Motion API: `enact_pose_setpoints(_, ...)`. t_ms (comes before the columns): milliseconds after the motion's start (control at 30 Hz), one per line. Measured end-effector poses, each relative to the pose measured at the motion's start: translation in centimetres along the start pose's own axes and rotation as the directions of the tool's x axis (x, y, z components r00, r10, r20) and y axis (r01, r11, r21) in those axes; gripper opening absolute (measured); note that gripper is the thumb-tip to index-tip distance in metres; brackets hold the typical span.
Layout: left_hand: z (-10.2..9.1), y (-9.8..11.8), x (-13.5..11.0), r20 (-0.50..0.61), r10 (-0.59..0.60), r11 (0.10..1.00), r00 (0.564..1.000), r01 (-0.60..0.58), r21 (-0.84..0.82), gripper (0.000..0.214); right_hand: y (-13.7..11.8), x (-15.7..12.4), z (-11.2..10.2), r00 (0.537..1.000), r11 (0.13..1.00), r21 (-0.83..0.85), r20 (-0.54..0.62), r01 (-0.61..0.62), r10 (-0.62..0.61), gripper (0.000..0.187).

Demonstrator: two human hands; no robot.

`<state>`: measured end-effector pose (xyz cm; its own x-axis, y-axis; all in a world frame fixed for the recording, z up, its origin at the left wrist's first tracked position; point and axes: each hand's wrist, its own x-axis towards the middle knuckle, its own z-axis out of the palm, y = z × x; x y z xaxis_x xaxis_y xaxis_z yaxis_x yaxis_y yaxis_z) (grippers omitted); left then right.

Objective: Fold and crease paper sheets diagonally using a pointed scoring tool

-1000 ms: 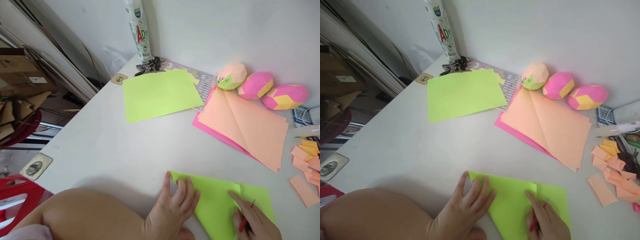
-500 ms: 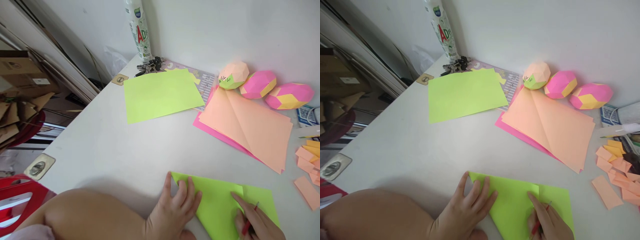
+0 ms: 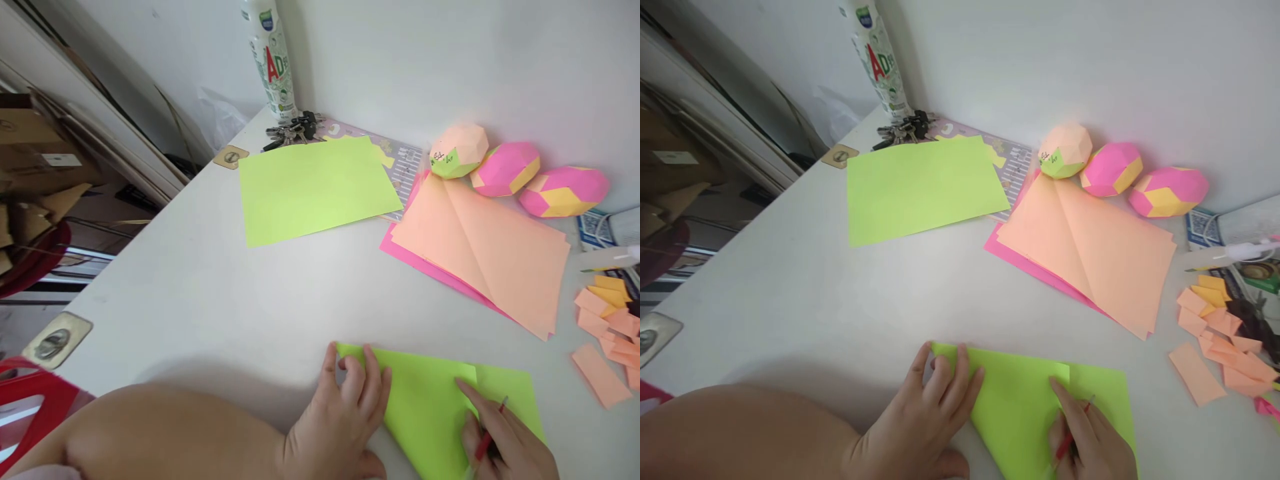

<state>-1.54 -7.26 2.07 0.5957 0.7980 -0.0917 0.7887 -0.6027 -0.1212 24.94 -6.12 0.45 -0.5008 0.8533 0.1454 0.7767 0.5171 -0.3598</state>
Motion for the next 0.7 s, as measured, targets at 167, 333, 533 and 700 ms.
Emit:
enact_pose_setpoints(167, 0.3, 0.1, -0.1, -0.006, 0.018, 1.000, 1.000, -0.018, -0.009, 0.089, -0.3, -0.3, 0.0, 0.998, 0.996, 0.064, -0.037, -0.057, 0.060, 0.058)
enact_pose_setpoints(333, 0.6, 0.3, -0.2, -0.007, 0.034, 0.999, 0.999, -0.034, -0.023, 0.090, -1.0, -0.1, -0.2, 0.997, 0.993, 0.101, -0.045, -0.064, 0.069, 0.064)
enact_pose_setpoints(533, 0.2, 0.4, -0.1, 0.051, 0.010, 0.999, 0.999, -0.008, -0.041, 0.089, -1.4, 0.2, -0.2, 0.993, 0.993, 0.086, -0.079, -0.076, 0.083, 0.072)
enact_pose_setpoints(700, 0.1, 0.4, 0.1, 0.049, 0.008, 0.998, 0.999, -0.005, -0.060, 0.089, -1.7, 0.4, -0.3, 0.991, 0.992, 0.084, -0.082, -0.095, 0.102, 0.076)
